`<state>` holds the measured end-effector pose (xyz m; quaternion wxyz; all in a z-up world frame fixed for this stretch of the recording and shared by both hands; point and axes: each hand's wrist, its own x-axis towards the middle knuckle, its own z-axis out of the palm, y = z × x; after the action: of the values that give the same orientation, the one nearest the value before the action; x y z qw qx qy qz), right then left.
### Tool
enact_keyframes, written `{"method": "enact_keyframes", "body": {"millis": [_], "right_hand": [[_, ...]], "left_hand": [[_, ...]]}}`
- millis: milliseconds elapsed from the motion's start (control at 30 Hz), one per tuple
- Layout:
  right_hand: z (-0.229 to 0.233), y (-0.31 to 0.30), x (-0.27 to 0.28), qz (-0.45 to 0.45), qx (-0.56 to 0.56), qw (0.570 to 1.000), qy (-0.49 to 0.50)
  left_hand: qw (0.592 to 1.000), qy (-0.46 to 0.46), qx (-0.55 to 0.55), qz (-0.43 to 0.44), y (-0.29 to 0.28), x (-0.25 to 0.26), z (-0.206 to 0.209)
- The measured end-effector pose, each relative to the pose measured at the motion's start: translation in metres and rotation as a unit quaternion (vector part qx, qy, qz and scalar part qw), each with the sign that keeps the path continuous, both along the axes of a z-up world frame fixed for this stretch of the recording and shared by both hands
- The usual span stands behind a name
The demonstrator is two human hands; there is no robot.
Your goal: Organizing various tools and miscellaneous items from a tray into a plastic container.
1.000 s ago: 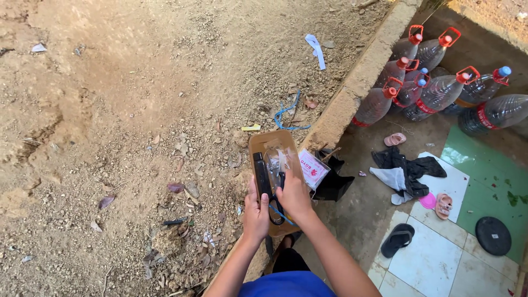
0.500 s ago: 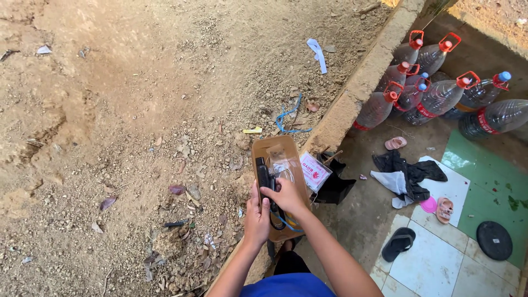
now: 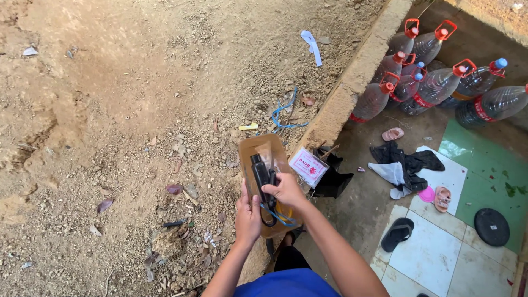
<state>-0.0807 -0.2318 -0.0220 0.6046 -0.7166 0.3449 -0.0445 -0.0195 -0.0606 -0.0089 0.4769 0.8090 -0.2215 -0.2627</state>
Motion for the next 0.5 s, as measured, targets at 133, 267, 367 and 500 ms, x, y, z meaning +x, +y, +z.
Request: {"method": "enact_keyframes", "body": {"millis": [133, 267, 367, 500], "right_hand": [[0.023, -0.027, -0.017, -0.065, 0.244, 0.967, -0.045], [0.029, -0.058, -0.040, -0.039, 0.281, 0.957, -0.058], [0.028, -0.074, -0.054, -0.061, 0.248, 0.965, -0.065], [-0.011, -0.091, -0.075, -0.116, 0.117, 0.986, -0.014]], "left_hand": [[0.993, -0.033, -0.113, 0.012, -0.002, 0.016, -0.001], [0.999, 0.033, 0.010, 0.013, -0.004, 0.024, 0.001], [0.997, 0.025, -0.069, 0.016, -0.006, 0.031, -0.007], [0.997, 0.015, -0.050, 0.051, -0.003, 0.039, -0.016]]}}
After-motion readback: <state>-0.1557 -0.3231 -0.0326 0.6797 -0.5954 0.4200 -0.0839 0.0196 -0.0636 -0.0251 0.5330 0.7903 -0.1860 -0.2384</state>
